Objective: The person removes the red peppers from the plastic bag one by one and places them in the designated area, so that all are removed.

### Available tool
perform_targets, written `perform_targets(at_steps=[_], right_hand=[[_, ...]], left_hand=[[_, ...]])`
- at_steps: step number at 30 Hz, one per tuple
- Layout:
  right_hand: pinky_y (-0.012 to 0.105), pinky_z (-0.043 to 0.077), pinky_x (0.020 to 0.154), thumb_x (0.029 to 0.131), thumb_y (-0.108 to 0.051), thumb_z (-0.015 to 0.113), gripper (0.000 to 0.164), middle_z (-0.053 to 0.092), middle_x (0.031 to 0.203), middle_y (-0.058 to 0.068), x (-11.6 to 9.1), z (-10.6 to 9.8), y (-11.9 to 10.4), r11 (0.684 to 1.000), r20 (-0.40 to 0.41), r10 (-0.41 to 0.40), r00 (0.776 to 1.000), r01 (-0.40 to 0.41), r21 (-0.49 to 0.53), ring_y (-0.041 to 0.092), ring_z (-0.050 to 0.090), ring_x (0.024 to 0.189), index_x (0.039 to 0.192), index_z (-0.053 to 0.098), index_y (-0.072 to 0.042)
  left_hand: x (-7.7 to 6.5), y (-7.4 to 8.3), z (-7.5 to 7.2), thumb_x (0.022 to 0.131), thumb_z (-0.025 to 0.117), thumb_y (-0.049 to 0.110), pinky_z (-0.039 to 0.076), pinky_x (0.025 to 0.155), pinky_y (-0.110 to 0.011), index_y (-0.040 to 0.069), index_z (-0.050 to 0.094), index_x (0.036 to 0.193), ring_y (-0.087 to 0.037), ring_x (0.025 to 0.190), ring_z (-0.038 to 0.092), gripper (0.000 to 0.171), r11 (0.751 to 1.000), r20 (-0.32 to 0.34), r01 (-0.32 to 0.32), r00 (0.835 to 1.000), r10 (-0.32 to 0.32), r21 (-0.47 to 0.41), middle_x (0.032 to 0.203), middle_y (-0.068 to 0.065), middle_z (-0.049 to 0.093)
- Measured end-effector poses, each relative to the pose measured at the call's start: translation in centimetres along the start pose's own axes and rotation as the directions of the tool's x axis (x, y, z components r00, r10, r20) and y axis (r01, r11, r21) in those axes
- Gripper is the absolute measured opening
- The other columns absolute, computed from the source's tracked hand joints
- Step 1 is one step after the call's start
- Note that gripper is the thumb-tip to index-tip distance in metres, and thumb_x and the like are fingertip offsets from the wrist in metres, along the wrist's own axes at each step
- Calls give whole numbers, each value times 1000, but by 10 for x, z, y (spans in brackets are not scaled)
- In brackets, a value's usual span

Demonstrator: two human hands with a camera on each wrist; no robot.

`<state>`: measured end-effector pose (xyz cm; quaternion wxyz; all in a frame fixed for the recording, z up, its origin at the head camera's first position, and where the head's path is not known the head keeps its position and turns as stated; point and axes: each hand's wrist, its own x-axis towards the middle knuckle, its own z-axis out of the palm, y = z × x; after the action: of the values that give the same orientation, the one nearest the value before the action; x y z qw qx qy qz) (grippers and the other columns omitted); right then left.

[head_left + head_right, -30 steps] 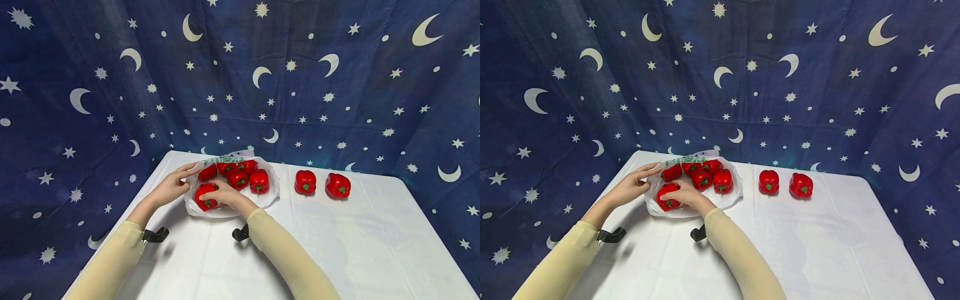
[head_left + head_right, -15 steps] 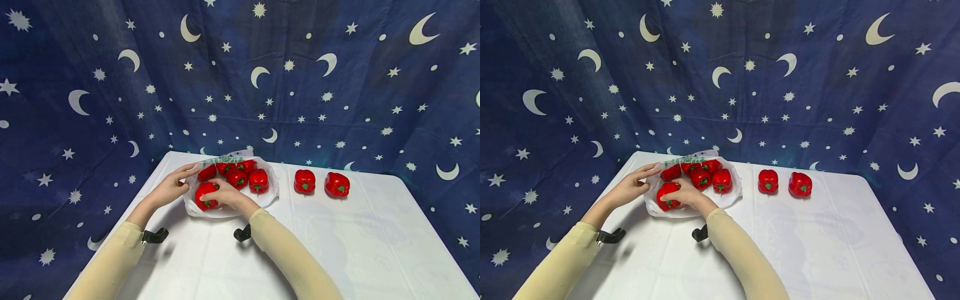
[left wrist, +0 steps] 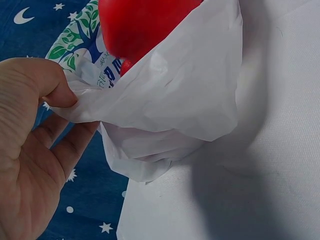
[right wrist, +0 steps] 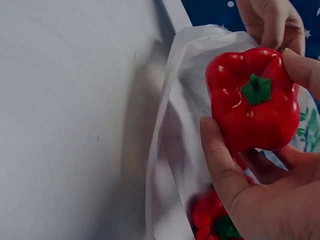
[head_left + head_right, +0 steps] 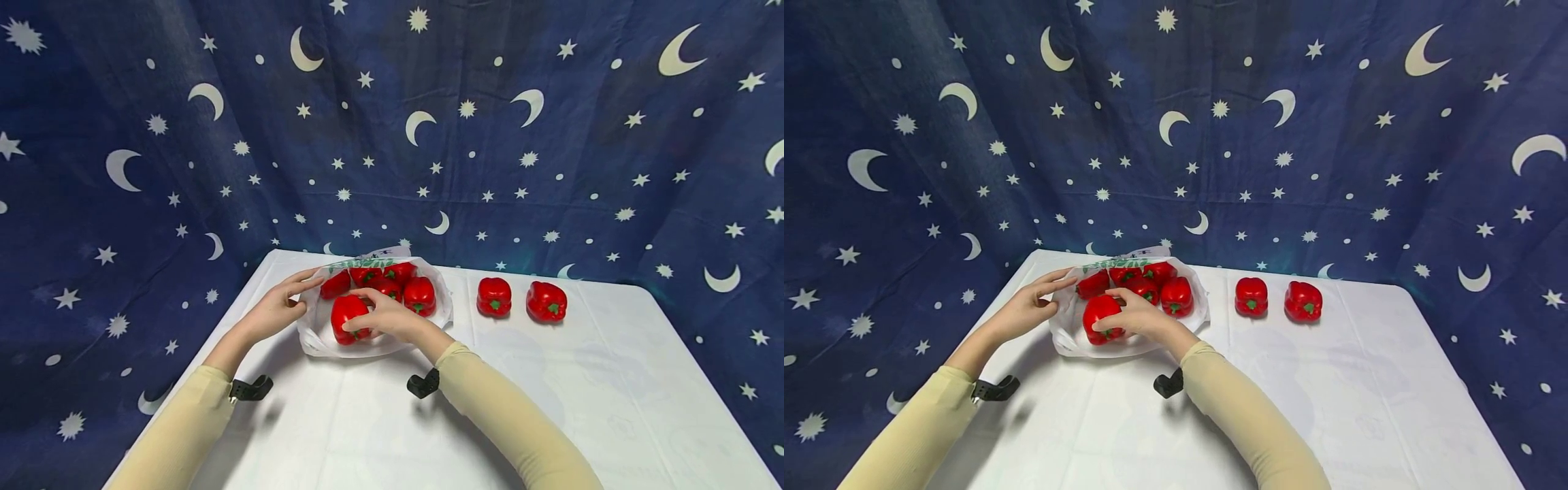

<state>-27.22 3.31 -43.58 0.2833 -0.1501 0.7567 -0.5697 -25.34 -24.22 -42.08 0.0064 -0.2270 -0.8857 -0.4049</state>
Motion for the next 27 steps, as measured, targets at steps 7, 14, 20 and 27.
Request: perform_targets(at_steps=[7, 14, 20, 27], right_hand=[[42, 57, 86, 76, -31, 89, 89, 47, 144, 8, -28, -25, -1, 999, -32, -28, 999, 27, -30, 31, 47, 127, 153, 46, -25], [43, 55, 90, 78, -27, 88, 87, 44, 146, 11, -58, -54, 14, 999, -22, -45, 999, 45, -12, 34, 42, 132, 154, 45, -24], [44, 55, 90, 79, -29, 87, 88, 44, 146, 13, -82, -86, 24, 999, -39, -32, 999, 32, 6, 35, 43, 130, 155, 43, -23], [43, 56, 87, 82, -24, 84, 82, 45, 146, 15, -105, -116, 28, 999, -85, -33, 996, 35, 31, 37, 45, 128, 154, 45, -19]], left_hand=[[4, -2, 0, 90, 47, -9, 44, 67, -27, 13, 55, 150, -24, 122, 43, 64, 1000, -6, -17, 1000, 17, -17, 163, 3, 35], [-2, -4, 2, 89, 50, -10, 42, 59, -27, 11, 55, 149, -25, 120, 43, 64, 999, -7, -31, 1000, 31, -8, 163, 1, 35], [-1, -6, 3, 89, 51, -9, 42, 60, -27, 12, 56, 149, -25, 119, 44, 64, 999, -19, -48, 999, 48, -5, 162, 1, 36], [-2, -8, 3, 89, 50, -10, 43, 62, -27, 13, 55, 149, -26, 120, 44, 65, 999, -14, -26, 1000, 26, -28, 163, 1, 35]])
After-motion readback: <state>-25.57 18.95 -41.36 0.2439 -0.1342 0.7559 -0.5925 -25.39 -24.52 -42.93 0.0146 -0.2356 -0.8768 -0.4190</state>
